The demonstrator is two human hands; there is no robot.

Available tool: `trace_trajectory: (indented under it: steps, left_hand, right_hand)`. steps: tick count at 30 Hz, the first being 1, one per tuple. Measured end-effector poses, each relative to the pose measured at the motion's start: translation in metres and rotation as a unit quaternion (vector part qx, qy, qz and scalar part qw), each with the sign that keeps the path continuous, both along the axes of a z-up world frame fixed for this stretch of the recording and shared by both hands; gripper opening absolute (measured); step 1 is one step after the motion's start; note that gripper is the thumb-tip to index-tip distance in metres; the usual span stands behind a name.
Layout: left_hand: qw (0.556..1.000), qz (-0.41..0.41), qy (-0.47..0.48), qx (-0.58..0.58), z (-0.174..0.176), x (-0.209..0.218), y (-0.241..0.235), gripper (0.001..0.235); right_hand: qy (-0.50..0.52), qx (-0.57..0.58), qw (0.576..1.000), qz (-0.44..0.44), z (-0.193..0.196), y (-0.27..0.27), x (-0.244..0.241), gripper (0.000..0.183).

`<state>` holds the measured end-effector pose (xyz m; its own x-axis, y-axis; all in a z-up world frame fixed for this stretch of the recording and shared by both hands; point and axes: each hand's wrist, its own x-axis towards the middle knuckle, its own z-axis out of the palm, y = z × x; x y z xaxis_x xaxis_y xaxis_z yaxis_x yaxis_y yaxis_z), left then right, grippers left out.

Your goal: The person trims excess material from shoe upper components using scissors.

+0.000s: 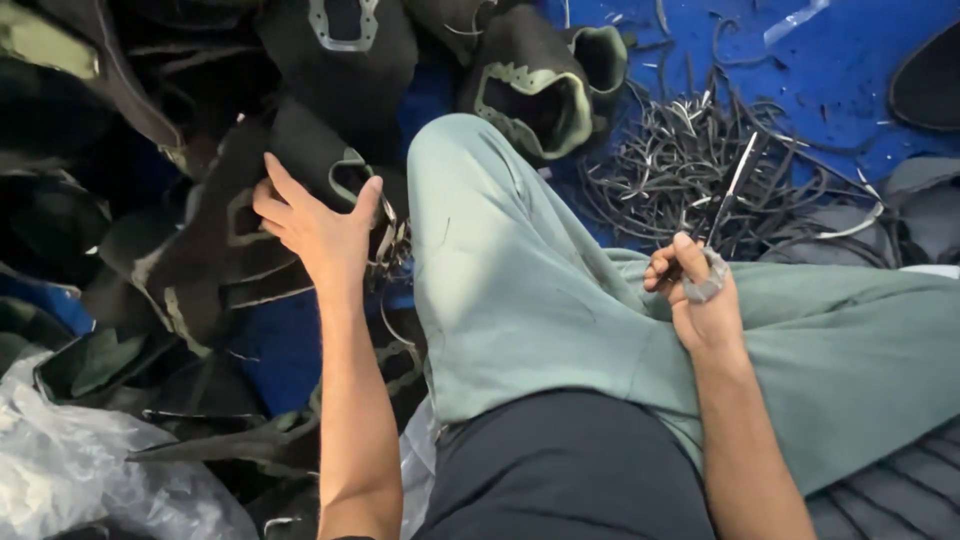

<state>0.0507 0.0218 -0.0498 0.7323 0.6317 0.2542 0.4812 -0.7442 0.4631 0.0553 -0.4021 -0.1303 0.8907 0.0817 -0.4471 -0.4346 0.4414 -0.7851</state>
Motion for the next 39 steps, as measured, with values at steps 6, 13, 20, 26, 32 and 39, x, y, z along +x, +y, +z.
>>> trace_trajectory:
  steps: [6,13,20,26,32,39]
  left_hand:
    - [0.992,-0.051,-0.045,-0.106,-0.003,-0.02,0.005,0.124]
    - [0.857,-0.151,-0.307,-0.385,0.156,-0.068,0.005,0.037]
    - [0.973,-0.175,-0.141,-0.051,0.195,-0.097,0.011,0.024]
    - [0.947,-0.143,-0.224,-0.179,0.151,-0.094,0.022,0.018]
    - [0.973,-0.12,0.062,-0.188,0.147,-0.077,0.02,0.022]
    - [0.986,-0.09,-0.064,-0.124,0.04,-0.006,0.034,0.098]
  right_hand:
    - [-0.055,-0.066,0.996,0.037,0.014,0.009,0.0,0.03]
    - [-0.143,-0.108,0.967,0.179,0.067,0.042,-0.016,0.029]
    - [-0.203,-0.082,0.825,0.521,0.108,0.115,-0.034,0.044]
    - [-0.169,0.008,0.803,0.572,0.108,0.142,-0.04,0.046]
    - [-0.092,0.098,0.844,0.52,0.076,0.127,-0.05,0.044]
    - [-0.074,0.089,0.874,0.471,0.085,0.121,-0.052,0.039]
